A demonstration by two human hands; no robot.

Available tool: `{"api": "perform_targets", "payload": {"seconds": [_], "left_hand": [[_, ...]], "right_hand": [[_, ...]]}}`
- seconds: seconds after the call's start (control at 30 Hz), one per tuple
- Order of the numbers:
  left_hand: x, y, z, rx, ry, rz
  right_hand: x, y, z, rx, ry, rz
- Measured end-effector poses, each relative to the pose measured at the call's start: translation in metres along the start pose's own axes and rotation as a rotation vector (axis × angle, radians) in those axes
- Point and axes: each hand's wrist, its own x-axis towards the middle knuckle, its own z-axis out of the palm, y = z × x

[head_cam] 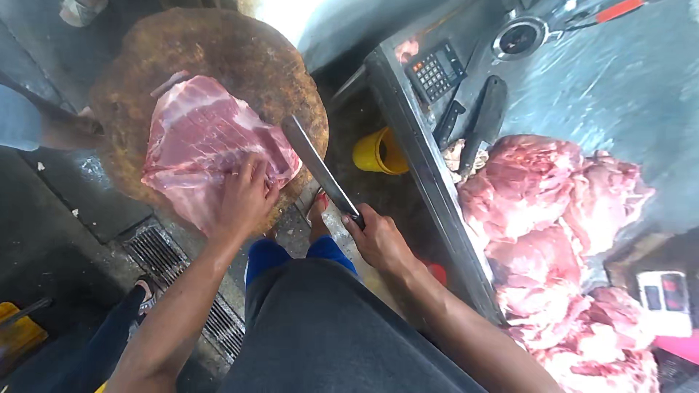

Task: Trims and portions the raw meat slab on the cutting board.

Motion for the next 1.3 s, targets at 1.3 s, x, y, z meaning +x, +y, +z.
{"api": "perform_targets", "payload": {"seconds": [1.3], "left_hand": [[0.001,-0.003,0.012,0.129,0.008,0.011]], "right_hand": [[-0.002,-0.041,-0.006,-0.235,-0.235,0.126]]}}
